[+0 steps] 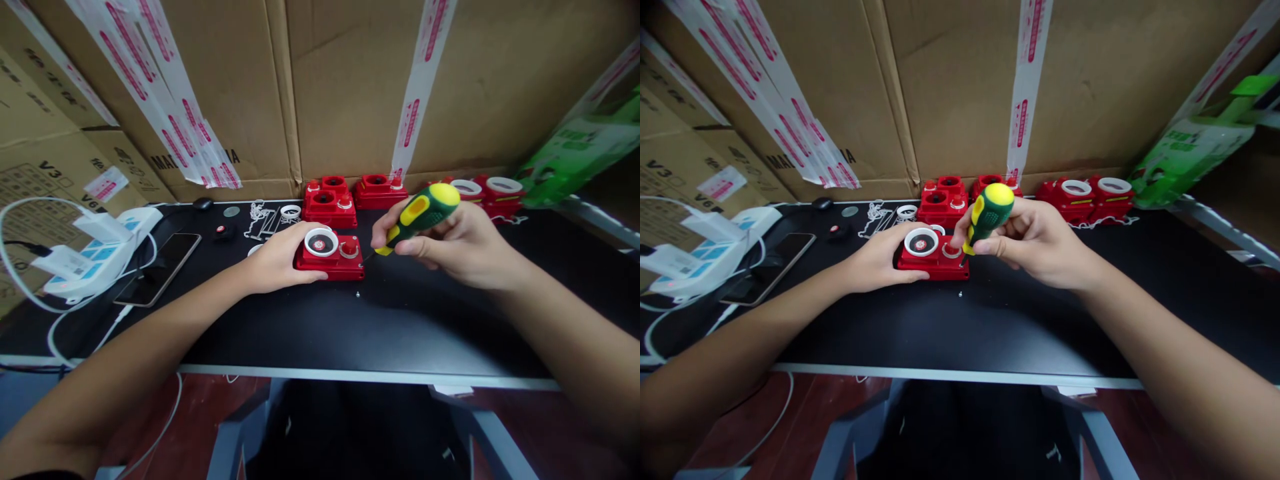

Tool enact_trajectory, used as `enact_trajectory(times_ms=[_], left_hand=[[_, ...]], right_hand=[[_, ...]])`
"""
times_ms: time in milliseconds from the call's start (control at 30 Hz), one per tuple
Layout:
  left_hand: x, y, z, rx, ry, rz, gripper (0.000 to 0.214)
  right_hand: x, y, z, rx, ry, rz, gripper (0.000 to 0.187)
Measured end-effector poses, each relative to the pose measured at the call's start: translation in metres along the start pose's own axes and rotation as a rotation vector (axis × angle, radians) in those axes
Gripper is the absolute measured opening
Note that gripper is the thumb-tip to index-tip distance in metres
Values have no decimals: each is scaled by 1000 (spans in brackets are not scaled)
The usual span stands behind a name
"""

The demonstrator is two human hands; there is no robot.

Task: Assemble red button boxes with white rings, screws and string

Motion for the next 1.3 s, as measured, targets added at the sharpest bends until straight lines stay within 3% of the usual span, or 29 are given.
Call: enact_trajectory(times_ms=[133,500,600,800,900,967,1033,1100,1133,1233,1300], left_hand=[[-1,0,0,-2,2,-8,77],[6,2,-3,28,78,24,78],[7,1,-2,13,91,25,76],[10,3,0,-11,103,38,80],[3,3,0,-26,137,61,94],[-10,0,1,-6,204,67,85],[-34,-3,8,18,249,-80,51],[-56,-4,23,-41,11,-236,34],[-64,-4,31,-79,-122,-257,31],[-70,-3,56,-165,-299,-154,29],[-67,-1,68,-163,-323,-87,29]], right_hand=[[-3,0,-3,66,25,-80,24],[5,5,3,60,-21,-3,20],[3,4,-5,50,-39,-103,16],[-6,0,-7,36,-76,-259,33],[-21,-1,-3,18,132,-321,33],[-28,-2,-5,50,418,-279,35],[-31,-4,-14,95,829,-175,39],[-30,-5,-28,150,1190,-48,40],[-29,-4,-36,191,1313,32,41],[-23,-2,-58,325,1470,283,42],[-21,-1,-64,366,1489,362,42]])
Point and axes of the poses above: each hand's wrist, its own y-axis away from the middle knuckle, its own x-axis out of the palm, z = x × y, the point moved 4 cm from there along -y, towards the middle knuckle, and after that the axes turned 13 degrees about y, right-handed, at the moved point
